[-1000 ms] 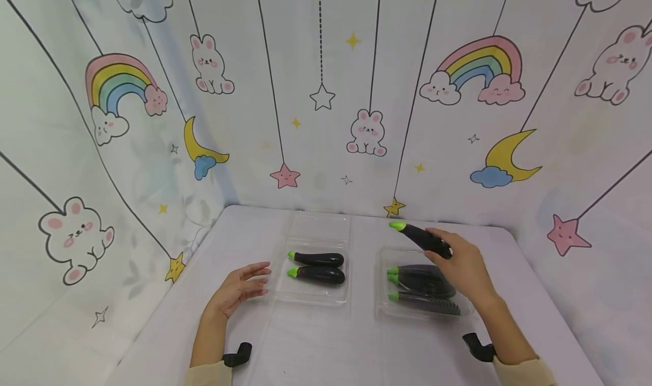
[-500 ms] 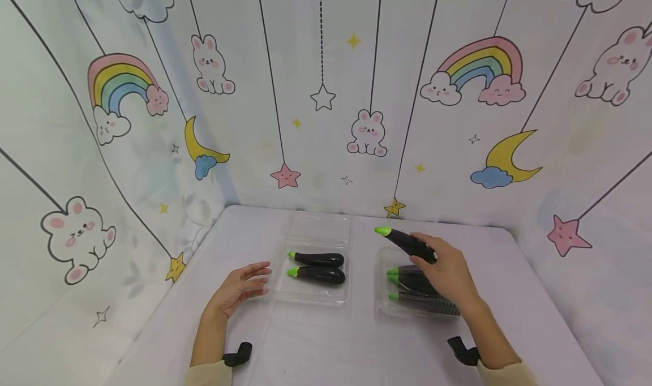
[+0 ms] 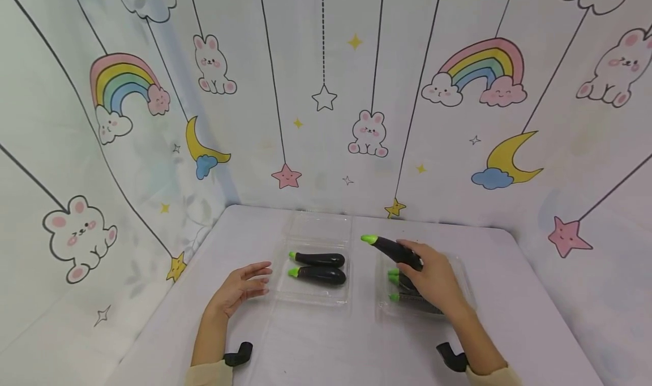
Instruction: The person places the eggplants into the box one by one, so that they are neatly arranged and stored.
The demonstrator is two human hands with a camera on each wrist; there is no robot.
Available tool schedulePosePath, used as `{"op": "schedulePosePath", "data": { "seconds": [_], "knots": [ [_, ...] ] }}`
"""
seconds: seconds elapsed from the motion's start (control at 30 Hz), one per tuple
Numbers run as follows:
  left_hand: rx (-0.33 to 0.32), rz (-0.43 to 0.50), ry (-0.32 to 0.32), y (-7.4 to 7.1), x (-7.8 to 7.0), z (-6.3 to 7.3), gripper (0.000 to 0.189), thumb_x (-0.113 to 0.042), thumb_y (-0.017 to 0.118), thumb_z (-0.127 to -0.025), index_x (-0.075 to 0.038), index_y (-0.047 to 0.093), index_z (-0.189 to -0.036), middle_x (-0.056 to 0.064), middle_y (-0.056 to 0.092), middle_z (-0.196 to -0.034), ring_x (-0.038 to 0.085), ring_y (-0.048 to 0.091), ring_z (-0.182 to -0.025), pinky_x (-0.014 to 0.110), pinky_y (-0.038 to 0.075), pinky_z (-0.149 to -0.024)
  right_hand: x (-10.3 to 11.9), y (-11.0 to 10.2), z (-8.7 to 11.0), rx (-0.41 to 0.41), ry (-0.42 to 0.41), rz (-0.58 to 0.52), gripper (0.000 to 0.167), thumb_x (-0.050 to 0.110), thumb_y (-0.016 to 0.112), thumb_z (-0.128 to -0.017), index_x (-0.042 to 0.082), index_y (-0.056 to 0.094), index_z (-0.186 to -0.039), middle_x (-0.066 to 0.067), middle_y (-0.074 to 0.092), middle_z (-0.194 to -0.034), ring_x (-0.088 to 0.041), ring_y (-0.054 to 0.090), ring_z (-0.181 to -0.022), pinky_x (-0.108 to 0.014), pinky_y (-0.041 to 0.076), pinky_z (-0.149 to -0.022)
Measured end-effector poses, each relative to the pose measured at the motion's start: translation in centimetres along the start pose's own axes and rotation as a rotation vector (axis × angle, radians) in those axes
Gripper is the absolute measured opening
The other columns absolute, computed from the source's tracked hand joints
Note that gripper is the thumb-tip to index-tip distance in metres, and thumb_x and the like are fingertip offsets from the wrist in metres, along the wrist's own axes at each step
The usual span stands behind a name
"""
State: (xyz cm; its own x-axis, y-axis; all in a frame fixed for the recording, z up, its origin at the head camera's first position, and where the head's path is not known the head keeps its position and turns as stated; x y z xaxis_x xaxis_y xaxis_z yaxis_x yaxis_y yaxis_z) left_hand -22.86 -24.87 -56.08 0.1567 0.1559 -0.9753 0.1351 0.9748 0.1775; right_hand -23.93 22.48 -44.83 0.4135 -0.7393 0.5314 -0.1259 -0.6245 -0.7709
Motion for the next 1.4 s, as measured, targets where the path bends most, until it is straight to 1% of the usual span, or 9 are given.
{"op": "schedulePosePath", "data": {
  "seconds": [0.17,0.3,0.53,0.77,0.93,1.03,1.27,1.4],
  "knots": [
    [-0.016,-0.006,0.000,-0.1,0.0,0.0,0.062,0.009,0.068,-0.092,0.009,0.047,-0.150,0.031,0.053,-0.143,0.027,0.062,-0.112,0.035,0.063,-0.087,0.8,0.8,-0.2,0.024,-0.006,-0.011,0.055,0.016,0.081,-0.093,0.018,0.062,-0.145,-0.021,0.062,-0.141,-0.043,0.064,-0.121,-0.053,0.063,-0.083],
    [-0.021,-0.006,-0.002,-0.1,0.1,-0.1,0.061,0.008,0.068,-0.091,0.008,0.049,-0.149,0.031,0.053,-0.143,0.029,0.062,-0.113,0.035,0.063,-0.087,1.4,1.2,-0.2,0.037,-0.009,-0.021,0.056,0.016,0.082,-0.092,0.018,0.063,-0.144,-0.021,0.063,-0.140,-0.043,0.064,-0.122,-0.055,0.062,-0.086],
    [-0.021,-0.011,-0.006,-0.1,0.2,-0.1,0.064,0.008,0.068,-0.091,0.009,0.045,-0.151,0.030,0.054,-0.143,0.029,0.061,-0.113,0.035,0.063,-0.088,2.4,2.4,-0.2,0.072,-0.005,-0.026,0.056,0.018,0.081,-0.093,0.019,0.062,-0.145,-0.018,0.062,-0.143,-0.042,0.062,-0.125,-0.059,0.060,-0.090],
    [-0.031,-0.016,-0.008,-0.1,0.1,-0.1,0.061,0.009,0.067,-0.092,0.009,0.047,-0.150,0.030,0.054,-0.143,0.028,0.062,-0.113,0.035,0.063,-0.087,3.1,3.9,-0.5,0.079,-0.030,-0.009,0.056,0.021,0.083,-0.091,0.021,0.064,-0.143,-0.014,0.065,-0.139,-0.038,0.065,-0.122,-0.057,0.060,-0.088],
    [-0.020,-0.018,-0.005,0.0,0.1,-0.1,0.062,0.007,0.068,-0.093,0.008,0.046,-0.151,0.031,0.053,-0.145,0.031,0.061,-0.116,0.035,0.063,-0.089,3.5,4.8,-0.8,0.093,-0.038,0.002,0.056,0.022,0.083,-0.091,0.023,0.064,-0.144,-0.011,0.066,-0.139,-0.035,0.064,-0.124,-0.055,0.059,-0.091],
    [-0.016,-0.019,-0.003,0.1,0.1,0.0,0.061,0.006,0.067,-0.094,0.008,0.046,-0.151,0.031,0.052,-0.144,0.033,0.060,-0.117,0.035,0.063,-0.089,3.9,5.2,-1.0,0.087,-0.052,0.002,0.056,0.021,0.083,-0.091,0.021,0.064,-0.143,-0.010,0.067,-0.138,-0.035,0.064,-0.124,-0.055,0.058,-0.093],
    [-0.013,-0.010,-0.001,0.1,0.1,0.0,0.061,0.007,0.068,-0.093,0.008,0.047,-0.151,0.031,0.052,-0.144,0.027,0.061,-0.111,0.033,0.063,-0.088,4.6,6.0,-1.3,0.077,-0.069,0.009,0.056,0.021,0.085,-0.089,0.021,0.066,-0.141,-0.009,0.069,-0.135,-0.033,0.066,-0.122,-0.054,0.058,-0.095],
    [-0.015,-0.011,-0.004,0.1,0.0,0.0,0.062,0.007,0.068,-0.093,0.007,0.047,-0.151,0.030,0.052,-0.144,0.027,0.061,-0.112,0.034,0.063,-0.088,5.2,6.4,-1.7,0.087,-0.078,-0.006,0.056,0.021,0.085,-0.089,0.021,0.066,-0.141,-0.007,0.070,-0.133,-0.031,0.067,-0.120,-0.053,0.059,-0.093]
  ]
}}
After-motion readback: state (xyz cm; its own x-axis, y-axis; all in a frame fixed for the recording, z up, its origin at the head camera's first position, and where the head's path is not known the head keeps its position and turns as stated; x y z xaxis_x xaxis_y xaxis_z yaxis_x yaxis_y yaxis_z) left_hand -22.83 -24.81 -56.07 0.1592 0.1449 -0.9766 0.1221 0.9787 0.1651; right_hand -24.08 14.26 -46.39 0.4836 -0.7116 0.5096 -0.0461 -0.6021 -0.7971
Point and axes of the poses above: each hand's wrist, its own z-axis away from the middle knuckle, its own y-axis out of the palm, x = y × z, the point moved 2 cm from there along -z, towards the middle knuckle
